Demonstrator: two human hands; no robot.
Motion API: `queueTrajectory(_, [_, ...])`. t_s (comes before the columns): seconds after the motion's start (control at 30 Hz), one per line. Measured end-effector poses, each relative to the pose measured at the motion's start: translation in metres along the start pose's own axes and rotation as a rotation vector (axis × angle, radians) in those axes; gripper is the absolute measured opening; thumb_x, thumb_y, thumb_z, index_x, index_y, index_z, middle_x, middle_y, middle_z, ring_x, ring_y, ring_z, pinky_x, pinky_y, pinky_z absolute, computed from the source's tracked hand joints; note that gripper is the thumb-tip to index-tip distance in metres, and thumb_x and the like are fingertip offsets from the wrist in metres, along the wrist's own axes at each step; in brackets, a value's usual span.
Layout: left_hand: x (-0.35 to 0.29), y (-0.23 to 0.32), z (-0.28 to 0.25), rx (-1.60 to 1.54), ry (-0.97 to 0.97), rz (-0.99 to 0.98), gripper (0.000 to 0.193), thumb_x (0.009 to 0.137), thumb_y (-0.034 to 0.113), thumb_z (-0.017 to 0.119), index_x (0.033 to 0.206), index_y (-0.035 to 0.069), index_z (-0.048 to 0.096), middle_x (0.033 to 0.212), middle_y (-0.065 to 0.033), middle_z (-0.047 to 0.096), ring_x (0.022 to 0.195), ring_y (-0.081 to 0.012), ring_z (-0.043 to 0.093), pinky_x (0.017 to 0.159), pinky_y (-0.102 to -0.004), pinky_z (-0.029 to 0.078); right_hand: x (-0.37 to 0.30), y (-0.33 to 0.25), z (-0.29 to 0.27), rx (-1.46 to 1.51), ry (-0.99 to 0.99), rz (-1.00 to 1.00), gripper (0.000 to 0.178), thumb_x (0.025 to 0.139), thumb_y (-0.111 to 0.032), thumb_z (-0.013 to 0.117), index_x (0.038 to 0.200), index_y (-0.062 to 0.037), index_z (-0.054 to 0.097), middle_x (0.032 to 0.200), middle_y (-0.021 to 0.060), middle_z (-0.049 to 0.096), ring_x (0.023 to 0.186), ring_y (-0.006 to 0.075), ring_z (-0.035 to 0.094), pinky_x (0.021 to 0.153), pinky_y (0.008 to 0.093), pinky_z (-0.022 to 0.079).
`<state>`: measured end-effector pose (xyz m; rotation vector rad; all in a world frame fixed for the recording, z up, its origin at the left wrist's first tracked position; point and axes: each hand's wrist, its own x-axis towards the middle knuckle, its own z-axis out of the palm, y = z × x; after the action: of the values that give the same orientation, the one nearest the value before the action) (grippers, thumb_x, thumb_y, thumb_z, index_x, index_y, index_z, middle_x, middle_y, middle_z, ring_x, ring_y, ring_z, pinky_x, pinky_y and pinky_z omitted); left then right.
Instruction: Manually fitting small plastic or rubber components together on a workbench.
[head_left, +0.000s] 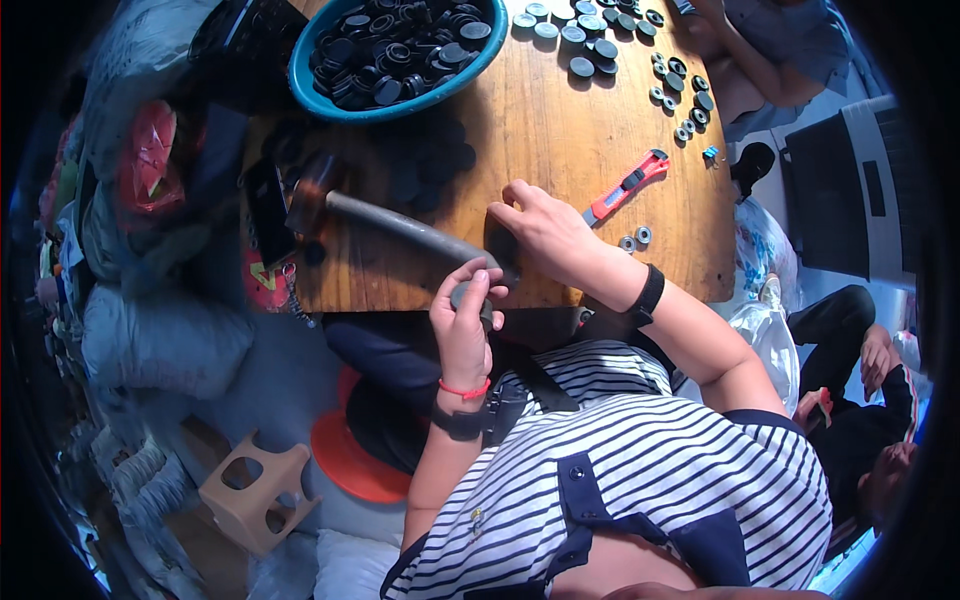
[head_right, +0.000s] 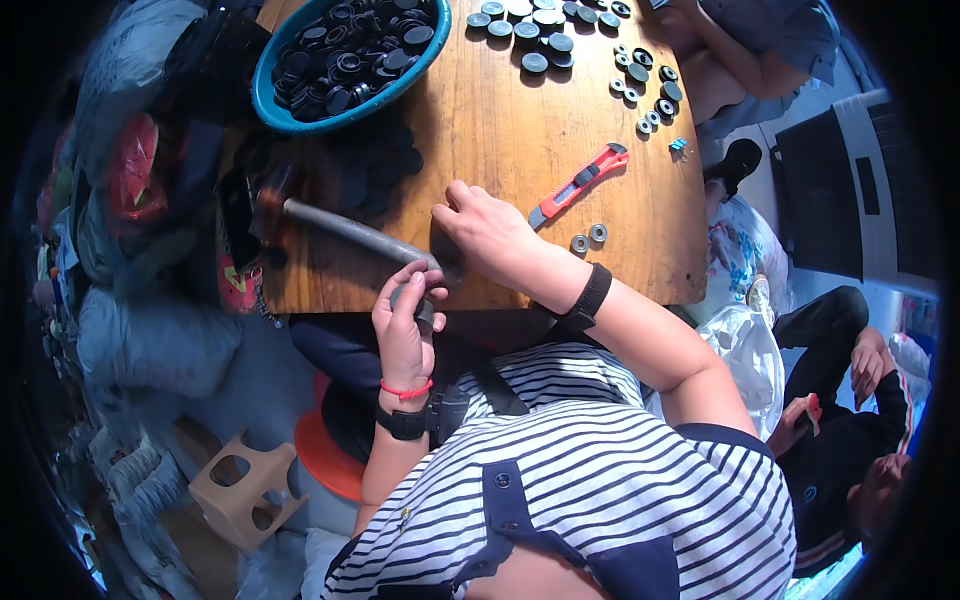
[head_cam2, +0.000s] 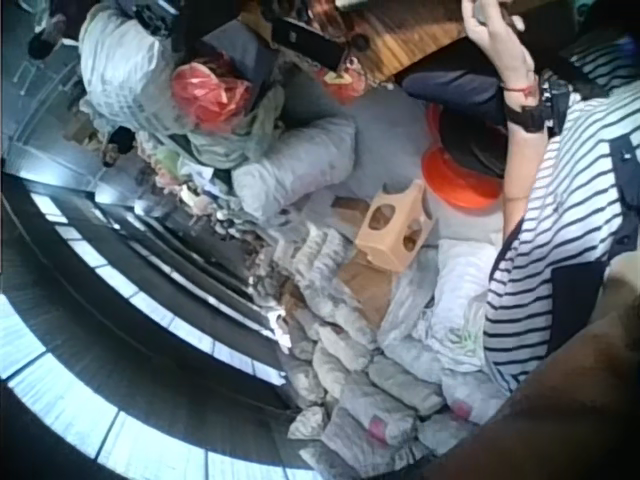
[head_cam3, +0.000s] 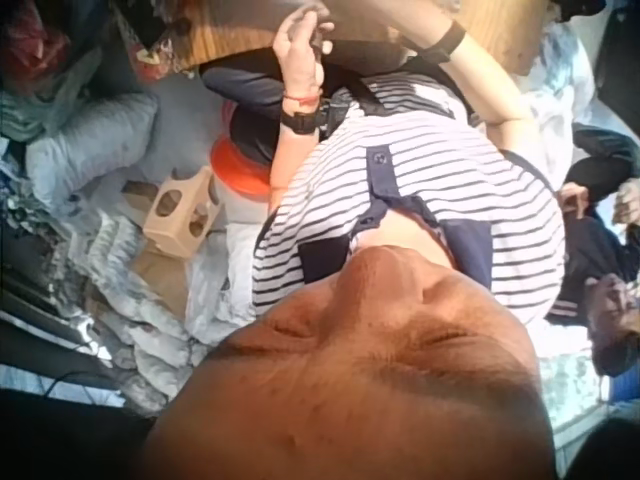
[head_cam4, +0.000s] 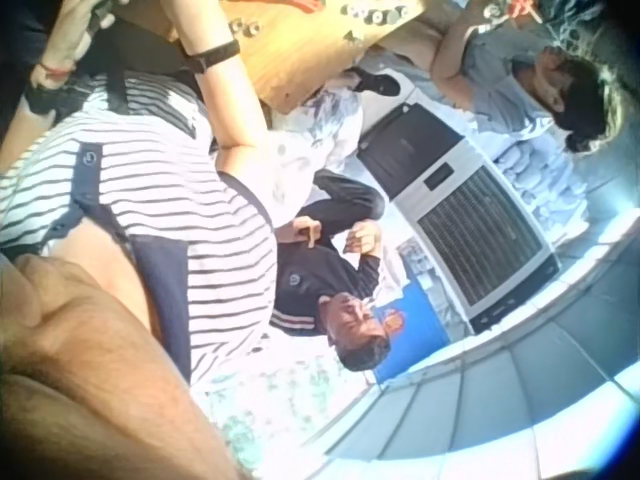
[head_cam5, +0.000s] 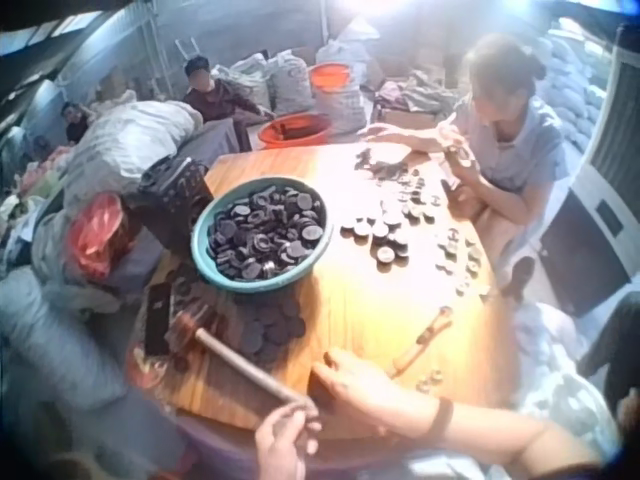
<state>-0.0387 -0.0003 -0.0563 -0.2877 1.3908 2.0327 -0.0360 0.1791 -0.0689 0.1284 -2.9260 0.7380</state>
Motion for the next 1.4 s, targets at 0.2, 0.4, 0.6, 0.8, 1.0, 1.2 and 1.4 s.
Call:
queueTrajectory(0.2, [-0.007,-0.004,0.0,-0.012,-0.008,0.024,0.022,0.093,0.013,0.057,0.113,0.003,0.058,0.097,-0.0074,0.064,0.077,-0.0108,0.06,0.05,-0.0204,0.043,-0.01,-0.012,-0.012,-0.018,-0.018,-0.055,0.023,0.074,-0.007,0.064,0.094,-0.0015,0.055,0.096,0.0156,0.05,0.089,0.0316,0.059,0.075,0.0374,0.051])
queueTrajectory(0.4, [-0.016,-0.008,-0.004,0.112,-0.052,0.066,0.015,0.093,0.015,0.06,0.102,0.003,0.062,0.087,-0.0045,0.063,0.069,-0.0086,0.057,0.05,-0.0209,0.043,-0.013,-0.002,-0.026,0.107,-0.08,-0.012,0.032,0.077,-0.013,0.068,0.105,-0.0045,0.054,0.093,0.0134,0.053,0.081,0.0329,0.059,0.073,0.0375,0.051])
queueTrajectory(0.6, [-0.055,0.021,0.03,0.744,-0.194,0.677,0.034,0.08,0.013,0.076,0.108,-0.002,0.064,0.097,-0.0135,0.067,0.086,-0.0225,0.064,0.077,-0.0295,0.05,-0.075,-0.034,-0.057,0.427,0.356,-0.27,0.046,0.072,-0.004,0.073,0.114,0.0011,0.055,0.102,0.0162,0.059,0.088,0.0305,0.064,0.072,0.0351,0.054])
queueTrajectory(0.8, [-0.055,0.028,0.034,0.88,-0.365,0.943,0.028,0.077,0.004,0.075,0.103,-0.001,0.066,0.095,-0.0128,0.067,0.077,-0.0203,0.063,0.07,-0.0286,0.049,-0.104,-0.039,-0.064,0.902,0.328,-0.07,0.034,0.078,0.002,0.07,0.11,0.0018,0.06,0.1,0.0143,0.061,0.084,0.0228,0.064,0.07,0.0301,0.053])
queueTrajectory(1.0, [-0.058,0.024,0.04,0.823,-0.385,0.975,0.028,0.076,0.001,0.074,0.103,0.0,0.066,0.09,-0.0134,0.068,0.075,-0.0217,0.063,0.067,-0.0286,0.049,-0.104,-0.043,-0.079,0.902,0.331,-0.131,0.026,0.078,0.002,0.07,0.103,0.0018,0.062,0.093,0.0129,0.061,0.079,0.0196,0.063,0.066,0.0273,0.051])
queueTrajectory(1.2, [-0.065,0.02,0.048,0.703,-0.31,0.659,0.019,0.082,0.001,0.067,0.1,-0.003,0.065,0.085,-0.0125,0.066,0.072,-0.0196,0.062,0.065,-0.0265,0.048,-0.103,-0.054,-0.073,0.828,0.381,-0.006,0.018,0.079,-0.006,0.07,0.092,0.0021,0.061,0.073,0.0095,0.055,0.057,0.0178,0.056,0.051,0.0259,0.044])
queueTrajectory(1.4, [-0.061,0.003,0.036,0.483,-0.239,0.485,0.021,0.088,0.01,0.067,0.103,-0.004,0.064,0.086,-0.0074,0.065,0.075,-0.0103,0.058,0.066,-0.0229,0.046,-0.091,-0.048,-0.063,0.95,0.367,-0.058,0.028,0.079,-0.003,0.07,0.105,0.003,0.061,0.084,0.0118,0.06,0.067,0.0186,0.06,0.054,0.0261,0.046])
